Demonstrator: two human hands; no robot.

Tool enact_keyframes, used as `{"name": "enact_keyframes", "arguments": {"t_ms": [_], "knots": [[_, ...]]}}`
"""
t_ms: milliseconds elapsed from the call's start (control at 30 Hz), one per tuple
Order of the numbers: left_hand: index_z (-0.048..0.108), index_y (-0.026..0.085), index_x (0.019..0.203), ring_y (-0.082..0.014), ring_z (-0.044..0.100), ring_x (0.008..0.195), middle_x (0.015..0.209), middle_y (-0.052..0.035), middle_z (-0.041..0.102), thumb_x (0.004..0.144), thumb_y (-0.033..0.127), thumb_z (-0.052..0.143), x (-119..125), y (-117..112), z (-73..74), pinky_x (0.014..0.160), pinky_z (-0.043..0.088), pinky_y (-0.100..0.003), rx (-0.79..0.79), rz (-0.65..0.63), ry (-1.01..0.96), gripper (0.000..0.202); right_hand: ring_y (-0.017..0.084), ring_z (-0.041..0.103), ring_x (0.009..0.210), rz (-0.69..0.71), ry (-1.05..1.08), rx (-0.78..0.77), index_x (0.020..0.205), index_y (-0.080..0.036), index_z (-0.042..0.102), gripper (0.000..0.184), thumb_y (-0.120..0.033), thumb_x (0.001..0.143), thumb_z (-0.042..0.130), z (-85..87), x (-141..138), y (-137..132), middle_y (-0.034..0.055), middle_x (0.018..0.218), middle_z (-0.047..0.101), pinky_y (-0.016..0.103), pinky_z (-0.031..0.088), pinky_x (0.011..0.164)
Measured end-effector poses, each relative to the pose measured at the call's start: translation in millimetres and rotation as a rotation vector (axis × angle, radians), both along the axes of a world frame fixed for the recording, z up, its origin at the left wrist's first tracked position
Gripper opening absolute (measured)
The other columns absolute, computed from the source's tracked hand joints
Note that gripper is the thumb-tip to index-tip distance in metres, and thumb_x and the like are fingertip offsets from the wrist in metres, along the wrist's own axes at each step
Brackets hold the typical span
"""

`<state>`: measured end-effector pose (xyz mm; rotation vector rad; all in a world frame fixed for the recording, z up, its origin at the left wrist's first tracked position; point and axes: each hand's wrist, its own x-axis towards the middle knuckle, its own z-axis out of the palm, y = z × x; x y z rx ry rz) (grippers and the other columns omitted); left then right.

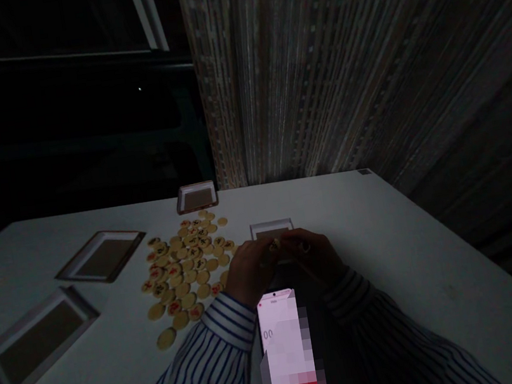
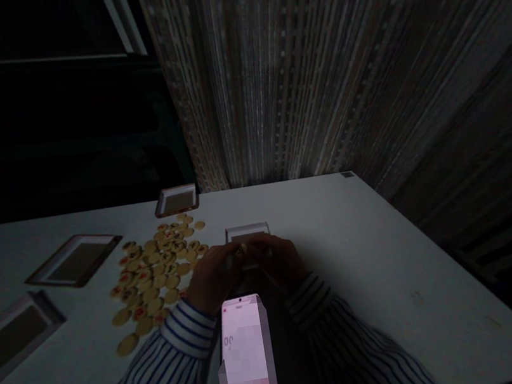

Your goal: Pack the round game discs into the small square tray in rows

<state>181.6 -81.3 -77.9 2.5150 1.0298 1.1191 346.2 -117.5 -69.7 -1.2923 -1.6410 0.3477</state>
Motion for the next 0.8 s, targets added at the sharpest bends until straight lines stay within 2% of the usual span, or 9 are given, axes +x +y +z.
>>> {"name": "enact_keyframes", "arguments": {"t_ms": [133, 400, 633, 800], "knots": [[0.061, 0.019, 0.100, -0.0166, 0.062, 0.079, 0.087, -0.0048, 0.069, 0.087, 0.030, 0.047, 0.2, -2.6, 1.2, 0.069, 0.051, -0.030, -0.024, 0.009, -0.001, 0.022, 0.013, 0.064, 0.067, 0.061, 0.087, -0.039, 0.086, -0.019, 0.066, 0.015, -0.030, 0.079, 0.059, 1.7, -1.6, -2.6, 0.0012, 0.078, 0.070, 0.026, 0.052, 0.060], [0.063, 0.018, 0.099, -0.0163, 0.064, 0.078, 0.086, -0.0049, 0.070, 0.083, 0.026, 0.054, -1.7, -4.3, -0.6, 0.068, 0.053, -0.031, -0.065, -0.039, -0.088, 0.020, 0.013, 0.066, 0.070, 0.092, 0.140, -0.068, 0.084, -0.020, 0.068, 0.012, -0.027, 0.077, 0.061, 0.4, -0.2, -2.3, 0.0015, 0.078, 0.071, 0.027, 0.053, 0.062], [0.068, 0.021, 0.092, -0.0156, 0.066, 0.077, 0.085, -0.0036, 0.072, 0.082, 0.029, 0.054, -1.4, -4.9, 0.3, 0.070, 0.054, -0.029, -0.307, -0.036, -0.251, 0.019, 0.014, 0.065, 0.068, 0.067, 0.133, -0.059, 0.082, -0.020, 0.069, 0.013, -0.030, 0.076, 0.062, 0.4, 1.5, -2.1, 0.0019, 0.076, 0.071, 0.028, 0.053, 0.061], [0.069, 0.018, 0.080, -0.0151, 0.066, 0.070, 0.076, -0.0029, 0.072, 0.076, 0.026, 0.059, 2.2, -7.0, 6.9, 0.065, 0.054, -0.026, -0.484, -0.008, -0.416, 0.013, 0.015, 0.064, 0.071, 0.081, 0.186, -0.073, 0.083, -0.022, 0.069, 0.013, -0.031, 0.076, 0.062, 0.3, -0.3, -3.3, 0.0011, 0.078, 0.071, 0.029, 0.053, 0.065]]}}
